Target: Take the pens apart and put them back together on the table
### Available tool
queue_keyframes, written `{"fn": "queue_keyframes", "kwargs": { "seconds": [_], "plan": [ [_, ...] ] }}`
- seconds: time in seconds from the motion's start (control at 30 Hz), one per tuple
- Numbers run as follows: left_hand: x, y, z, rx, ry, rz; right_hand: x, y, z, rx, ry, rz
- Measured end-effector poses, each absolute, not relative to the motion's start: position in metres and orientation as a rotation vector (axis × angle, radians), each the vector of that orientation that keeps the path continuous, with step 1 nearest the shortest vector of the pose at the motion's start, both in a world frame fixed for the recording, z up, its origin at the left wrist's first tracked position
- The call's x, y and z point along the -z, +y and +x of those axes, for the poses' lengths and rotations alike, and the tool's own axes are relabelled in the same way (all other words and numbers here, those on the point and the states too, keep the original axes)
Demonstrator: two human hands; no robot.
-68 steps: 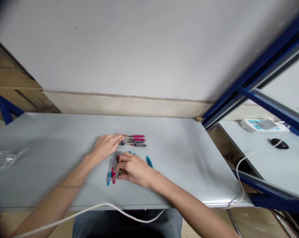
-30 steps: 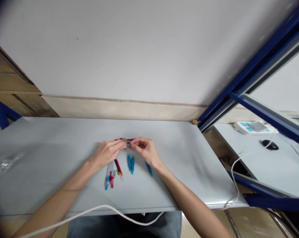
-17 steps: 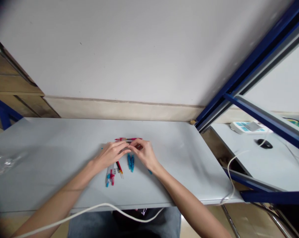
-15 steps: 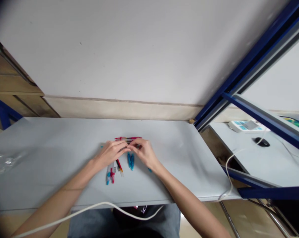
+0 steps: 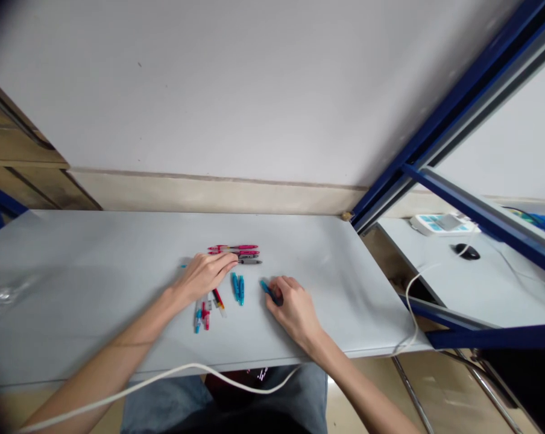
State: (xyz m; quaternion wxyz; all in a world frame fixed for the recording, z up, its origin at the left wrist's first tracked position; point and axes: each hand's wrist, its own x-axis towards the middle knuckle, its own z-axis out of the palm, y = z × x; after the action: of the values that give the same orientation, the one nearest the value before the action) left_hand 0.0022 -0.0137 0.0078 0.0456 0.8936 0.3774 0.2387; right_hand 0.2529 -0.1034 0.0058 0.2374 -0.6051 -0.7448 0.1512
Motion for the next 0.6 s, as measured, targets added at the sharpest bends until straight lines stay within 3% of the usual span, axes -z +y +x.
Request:
{"fn": "queue_keyframes", "kwargs": {
  "seconds": [0.23, 0.6],
  "plan": [
    [-0.004, -0.002, -0.009, -0.799, 1.174, 2.713, -0.037, -0.028, 0.231, -0.457, -1.99, -1.236],
    [0.0, 0.006, -0.013, -0.925, 1.172, 2.638, -0.006, -0.003, 0.215, -0.644, -1.763, -1.087]
  ]
}}
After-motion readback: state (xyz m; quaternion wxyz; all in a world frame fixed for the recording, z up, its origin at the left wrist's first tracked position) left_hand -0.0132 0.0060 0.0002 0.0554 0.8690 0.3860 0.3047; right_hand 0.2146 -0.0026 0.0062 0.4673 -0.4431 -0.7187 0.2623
